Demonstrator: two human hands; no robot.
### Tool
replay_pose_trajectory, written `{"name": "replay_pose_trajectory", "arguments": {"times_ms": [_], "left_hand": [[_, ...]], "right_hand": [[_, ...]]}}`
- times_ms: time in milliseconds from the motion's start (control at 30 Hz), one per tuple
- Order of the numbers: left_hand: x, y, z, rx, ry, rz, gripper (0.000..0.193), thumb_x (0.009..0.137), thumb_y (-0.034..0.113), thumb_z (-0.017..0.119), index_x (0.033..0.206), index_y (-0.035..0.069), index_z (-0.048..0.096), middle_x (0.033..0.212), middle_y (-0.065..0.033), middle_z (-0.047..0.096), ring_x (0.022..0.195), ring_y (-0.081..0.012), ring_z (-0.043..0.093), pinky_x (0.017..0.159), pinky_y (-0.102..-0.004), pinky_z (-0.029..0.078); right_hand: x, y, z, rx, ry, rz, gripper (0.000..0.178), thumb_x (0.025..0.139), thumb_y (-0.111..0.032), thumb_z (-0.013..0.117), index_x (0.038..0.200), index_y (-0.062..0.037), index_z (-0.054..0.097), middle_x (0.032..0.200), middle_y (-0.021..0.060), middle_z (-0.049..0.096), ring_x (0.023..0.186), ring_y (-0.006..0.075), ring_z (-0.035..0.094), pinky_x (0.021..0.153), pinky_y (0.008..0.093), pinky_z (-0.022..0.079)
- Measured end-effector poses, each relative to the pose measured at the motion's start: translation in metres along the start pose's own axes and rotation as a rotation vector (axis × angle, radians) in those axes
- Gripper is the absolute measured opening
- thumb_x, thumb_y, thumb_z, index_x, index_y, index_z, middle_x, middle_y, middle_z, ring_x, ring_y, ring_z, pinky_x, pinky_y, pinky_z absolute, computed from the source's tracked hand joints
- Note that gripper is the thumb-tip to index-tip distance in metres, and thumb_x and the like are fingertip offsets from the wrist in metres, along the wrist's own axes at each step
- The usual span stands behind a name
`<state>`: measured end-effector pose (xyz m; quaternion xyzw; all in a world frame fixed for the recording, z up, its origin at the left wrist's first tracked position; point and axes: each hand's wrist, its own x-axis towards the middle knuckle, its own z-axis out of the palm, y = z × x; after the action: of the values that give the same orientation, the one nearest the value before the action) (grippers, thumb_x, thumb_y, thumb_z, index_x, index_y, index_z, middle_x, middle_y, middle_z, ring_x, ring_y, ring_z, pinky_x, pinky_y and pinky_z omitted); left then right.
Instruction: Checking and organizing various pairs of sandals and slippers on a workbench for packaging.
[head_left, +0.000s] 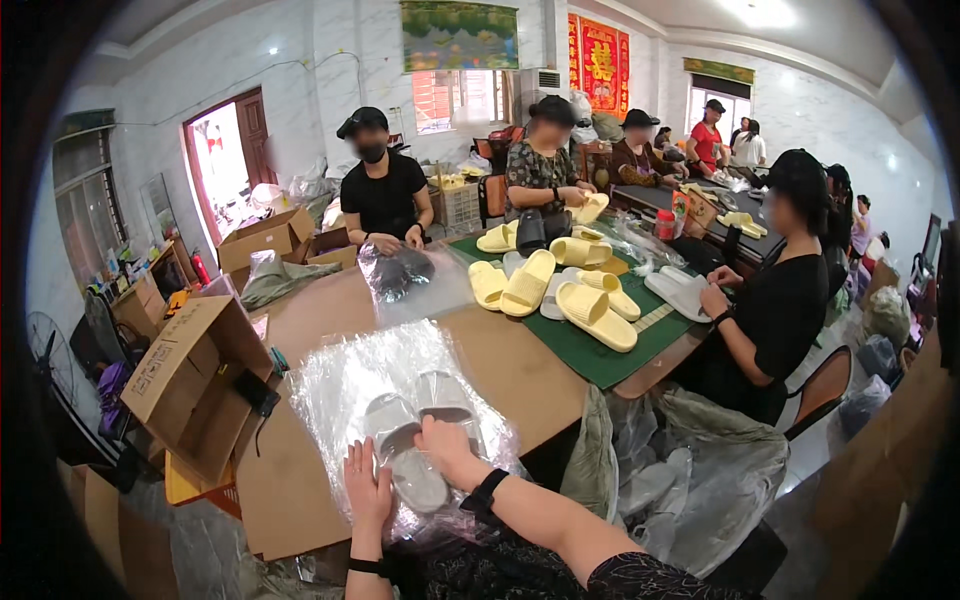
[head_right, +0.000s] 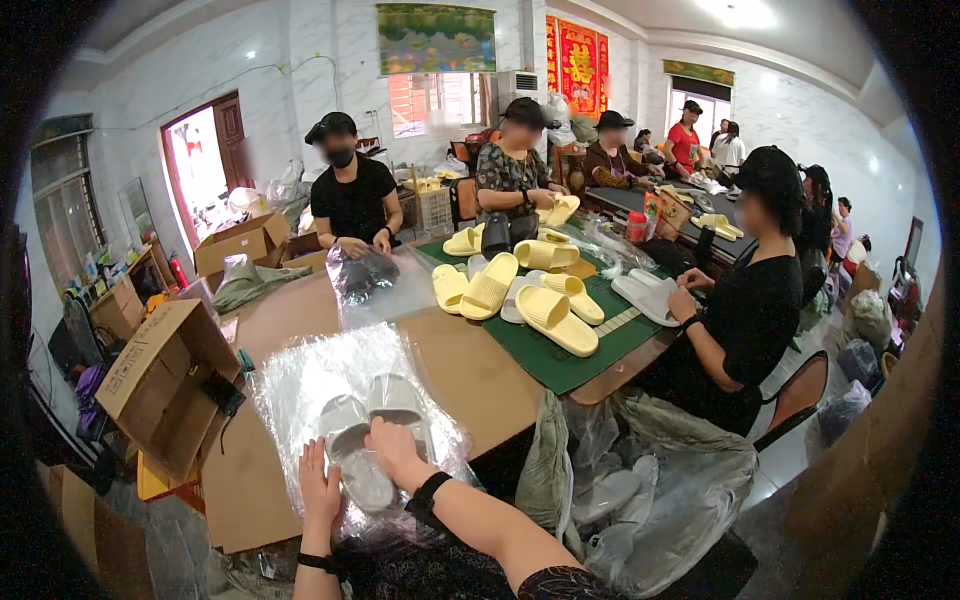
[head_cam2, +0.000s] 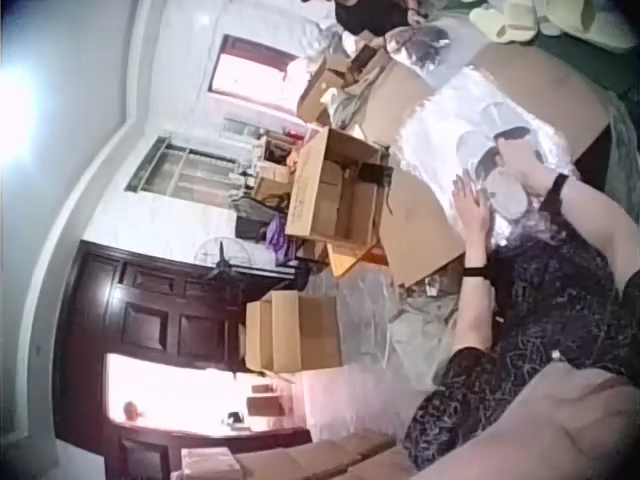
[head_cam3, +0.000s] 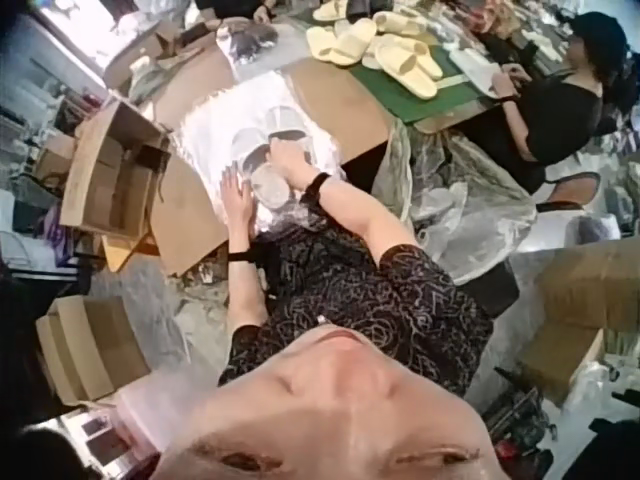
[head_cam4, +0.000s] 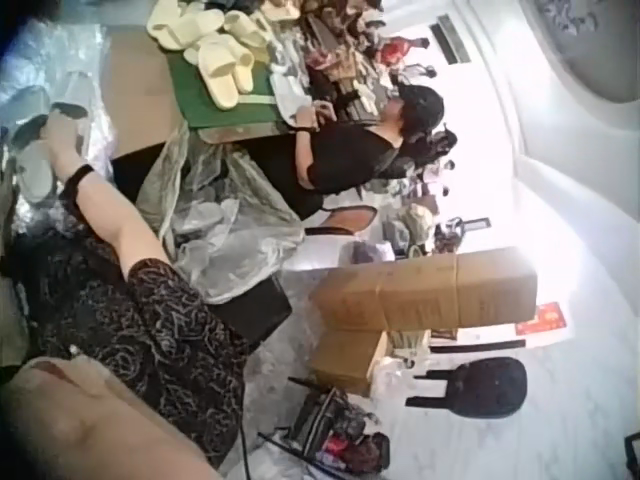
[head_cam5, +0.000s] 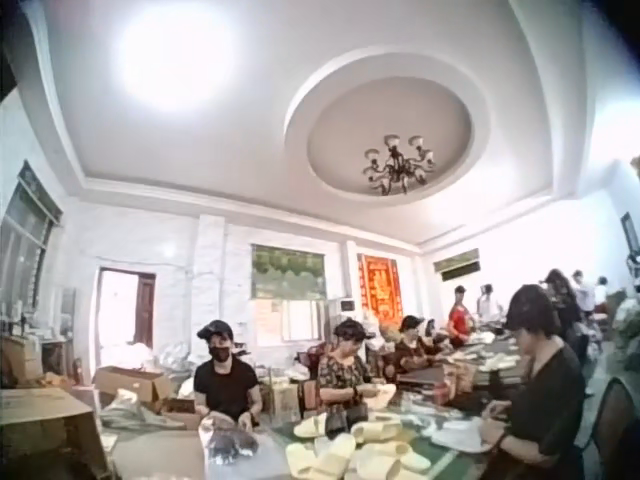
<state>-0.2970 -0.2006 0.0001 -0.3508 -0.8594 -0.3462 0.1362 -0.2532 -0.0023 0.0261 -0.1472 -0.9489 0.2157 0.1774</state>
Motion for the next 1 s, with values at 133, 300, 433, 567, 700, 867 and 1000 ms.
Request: {"name": "replay_pose_trajectory", "arguments": {"times_ms": [133,300,433,567,700,867,1000], "left_hand": [[-0.002,-0.001,-0.002,0.0,0.015,-0.005,0.06,0.1,0.037,0.047,0.149,0.003,0.04,0.151,-0.0192,0.043,0.144,-0.0413,0.03,0.119,-0.0509,0.02],[-0.006,-0.008,0.004,-0.053,-0.001,-0.025,0.064,0.094,0.032,0.054,0.149,0.003,0.039,0.15,-0.0239,0.041,0.143,-0.0426,0.031,0.12,-0.052,0.016],[-0.005,-0.005,0.005,-0.033,0.009,-0.033,0.066,0.093,0.031,0.056,0.149,0.001,0.038,0.149,-0.0257,0.041,0.143,-0.0433,0.031,0.12,-0.052,0.017],[-0.001,-0.007,0.008,0.027,0.003,-0.035,0.065,0.093,0.028,0.057,0.148,0.0,0.037,0.149,-0.0259,0.042,0.143,-0.0433,0.031,0.12,-0.0519,0.019],[-0.002,-0.005,0.004,0.035,-0.009,-0.042,0.064,0.094,0.029,0.055,0.149,0.0,0.037,0.149,-0.026,0.041,0.142,-0.0432,0.031,0.12,-0.0513,0.018],[-0.003,-0.006,0.004,0.046,-0.015,-0.027,0.064,0.096,0.031,0.054,0.149,0.001,0.036,0.151,-0.0251,0.04,0.143,-0.0421,0.03,0.12,-0.0508,0.017],[0.0,-0.001,0.005,0.005,-0.012,-0.024,0.062,0.098,0.033,0.05,0.15,0.0,0.036,0.151,-0.0241,0.04,0.144,-0.0415,0.03,0.12,-0.0507,0.017]], "right_hand": [[0.0,-0.007,-0.002,0.033,0.006,0.074,0.034,0.089,-0.032,0.066,0.096,0.0001,0.056,0.084,0.0204,0.07,0.08,0.037,0.071,0.069,0.046,0.057],[0.004,0.002,0.002,0.085,0.023,0.111,0.038,0.086,-0.034,0.069,0.094,0.0017,0.058,0.082,0.0231,0.069,0.082,0.04,0.07,0.072,0.0492,0.055],[0.019,0.01,0.003,0.078,0.038,0.042,0.032,0.086,-0.03,0.068,0.094,0.0,0.06,0.084,0.0226,0.07,0.082,0.0385,0.07,0.073,0.0485,0.055],[0.025,0.01,0.003,0.095,0.054,0.046,0.029,0.086,-0.029,0.064,0.092,-0.0012,0.062,0.085,0.0227,0.07,0.081,0.0398,0.069,0.074,0.0504,0.054],[0.026,0.01,0.01,0.109,0.069,0.04,0.026,0.086,-0.027,0.061,0.091,-0.0016,0.062,0.084,0.0233,0.07,0.081,0.0403,0.069,0.073,0.0515,0.054],[0.023,0.015,0.006,0.178,0.076,0.062,0.028,0.085,-0.029,0.06,0.09,-0.0015,0.062,0.083,0.024,0.069,0.08,0.0428,0.067,0.073,0.0528,0.053],[0.018,0.02,-0.002,0.258,0.137,0.072,0.029,0.085,-0.03,0.061,0.09,-0.0017,0.062,0.08,0.0233,0.068,0.079,0.0423,0.067,0.072,0.0527,0.052]]}}
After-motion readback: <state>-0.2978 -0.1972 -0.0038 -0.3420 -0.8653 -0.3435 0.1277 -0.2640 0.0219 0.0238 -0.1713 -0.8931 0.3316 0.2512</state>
